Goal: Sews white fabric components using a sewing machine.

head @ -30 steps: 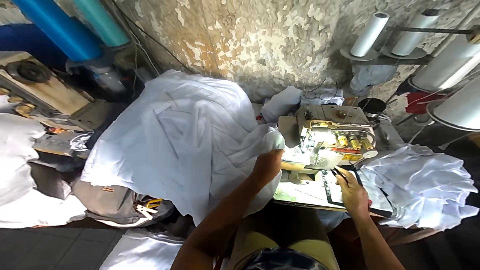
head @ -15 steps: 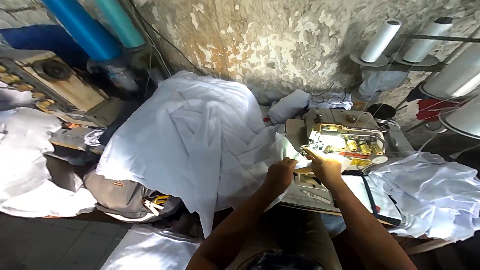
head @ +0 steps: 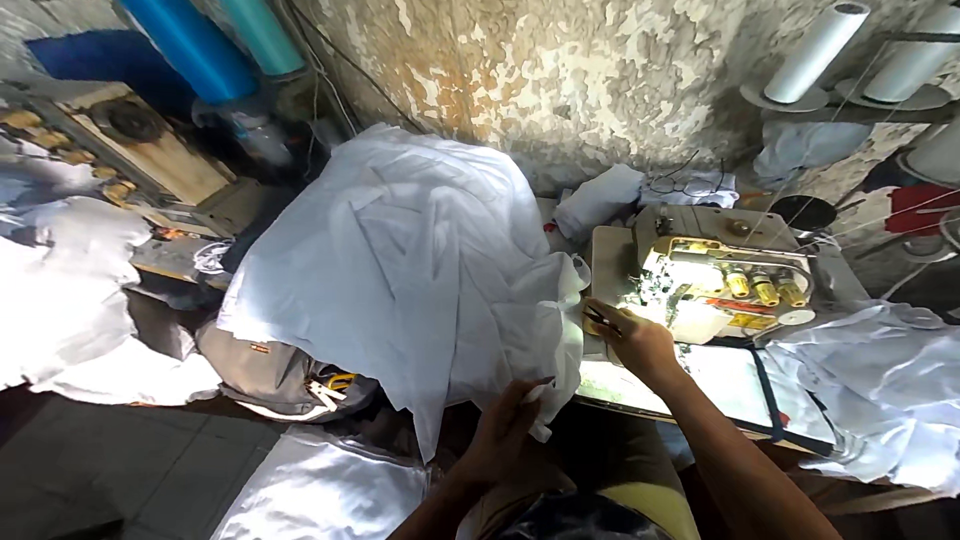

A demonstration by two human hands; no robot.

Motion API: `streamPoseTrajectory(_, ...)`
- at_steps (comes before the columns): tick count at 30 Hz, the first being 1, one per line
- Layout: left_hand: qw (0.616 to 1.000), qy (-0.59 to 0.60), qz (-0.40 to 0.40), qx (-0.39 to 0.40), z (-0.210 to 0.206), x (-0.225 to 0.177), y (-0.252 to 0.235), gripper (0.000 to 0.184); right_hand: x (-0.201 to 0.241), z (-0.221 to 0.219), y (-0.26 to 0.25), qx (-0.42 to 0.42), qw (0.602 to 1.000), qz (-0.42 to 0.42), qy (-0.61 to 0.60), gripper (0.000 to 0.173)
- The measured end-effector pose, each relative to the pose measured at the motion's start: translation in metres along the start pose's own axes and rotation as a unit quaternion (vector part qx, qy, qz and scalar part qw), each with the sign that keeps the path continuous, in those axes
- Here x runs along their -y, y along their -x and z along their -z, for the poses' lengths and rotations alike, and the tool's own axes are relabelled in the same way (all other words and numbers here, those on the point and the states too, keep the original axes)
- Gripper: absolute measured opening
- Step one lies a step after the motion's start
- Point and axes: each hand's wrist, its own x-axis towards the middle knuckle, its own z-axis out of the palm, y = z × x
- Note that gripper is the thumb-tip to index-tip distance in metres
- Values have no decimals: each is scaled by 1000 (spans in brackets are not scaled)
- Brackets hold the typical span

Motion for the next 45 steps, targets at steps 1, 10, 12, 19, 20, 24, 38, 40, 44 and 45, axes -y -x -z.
streamPoseTrajectory(1,1000,5,-5,-3,-2,2,3,24,6,-3,-3,22,1000,1,-3,41)
streamPoseTrajectory(10,999,9,-31,3,-2,6,14,26,26,-22,-22,8,997,41,-63,37)
streamPoseTrajectory(12,1000,8,-23,-18,-2,8,17,26,25,-20,-21,-8,996,31,-80,34)
streamPoseTrajectory(19,975,66,109,-184,-1,10,14,26,-21,-17,10,-91,988,37,-121,33)
streamPoseTrajectory(20,971,76,117,-192,2,11,13,28,-36,-14,17,-80,988,26,-131,35)
streamPoseTrajectory(24,977,67,155,-129,11,24,20,34,-101,-6,51,-66,995,-30,-70,33)
streamPoseTrajectory(38,955,-51,269,-117,22,44,44,30,-155,-39,85,-221,971,17,93,31)
streamPoseTrajectory(40,946,-76,311,-43,27,48,48,38,-101,-47,65,-228,965,118,63,26)
streamPoseTrajectory(44,942,-82,325,18,30,44,55,41,-26,-67,6,-155,944,257,138,33)
streamPoseTrajectory(45,941,-71,332,21,33,38,57,40,-17,-69,-10,-102,951,246,155,38)
